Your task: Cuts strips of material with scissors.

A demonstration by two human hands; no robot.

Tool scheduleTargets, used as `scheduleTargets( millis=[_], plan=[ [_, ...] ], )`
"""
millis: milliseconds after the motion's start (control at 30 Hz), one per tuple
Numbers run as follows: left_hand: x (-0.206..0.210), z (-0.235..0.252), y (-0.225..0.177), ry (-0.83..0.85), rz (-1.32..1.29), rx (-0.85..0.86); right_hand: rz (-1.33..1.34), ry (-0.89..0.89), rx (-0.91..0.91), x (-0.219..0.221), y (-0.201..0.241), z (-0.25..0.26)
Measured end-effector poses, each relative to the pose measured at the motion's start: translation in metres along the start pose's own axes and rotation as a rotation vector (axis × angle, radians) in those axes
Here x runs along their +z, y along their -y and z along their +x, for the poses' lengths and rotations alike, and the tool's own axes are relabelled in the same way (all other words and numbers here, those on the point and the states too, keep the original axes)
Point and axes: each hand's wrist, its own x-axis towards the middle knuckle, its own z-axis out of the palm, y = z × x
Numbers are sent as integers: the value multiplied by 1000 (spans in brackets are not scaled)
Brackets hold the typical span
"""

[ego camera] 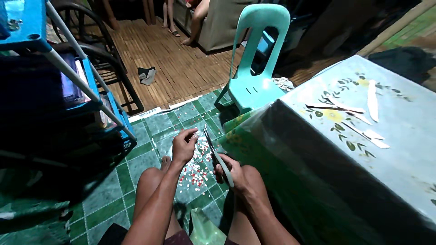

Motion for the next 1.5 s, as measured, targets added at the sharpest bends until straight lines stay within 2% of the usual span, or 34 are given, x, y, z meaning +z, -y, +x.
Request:
scheduleTargets(
  millis=[167,300,433,633,733,967,1167,1367,1500],
  plan=[
    [-3,2,-2,13,-317,-159,-36,30,-46,0,-1,-2],
    [-3,1,-4,58,-423,-212,-47,52,-86,2,-2,-1],
    [-2,-1,-6,83,-460,-234,-57,49,-73,4,-2,-1],
    [-2,-1,-7,87,-498,-238,-51,-62,67,6,9,-4],
    [-2,0,-4,51,-491,-242,-34,-72,33,4,10,-4],
    [-2,0,-2,-26,-525,-317,-105,61,-85,2,-2,-2],
    [-2,-3,-6,45,-559,-331,-95,82,-124,3,-5,-1],
    [-1,-4,-6,112,-535,-322,-79,60,-30,4,4,-4],
    [-2,-2,-6,95,-550,-337,-49,-36,35,6,10,-6]
  ],
)
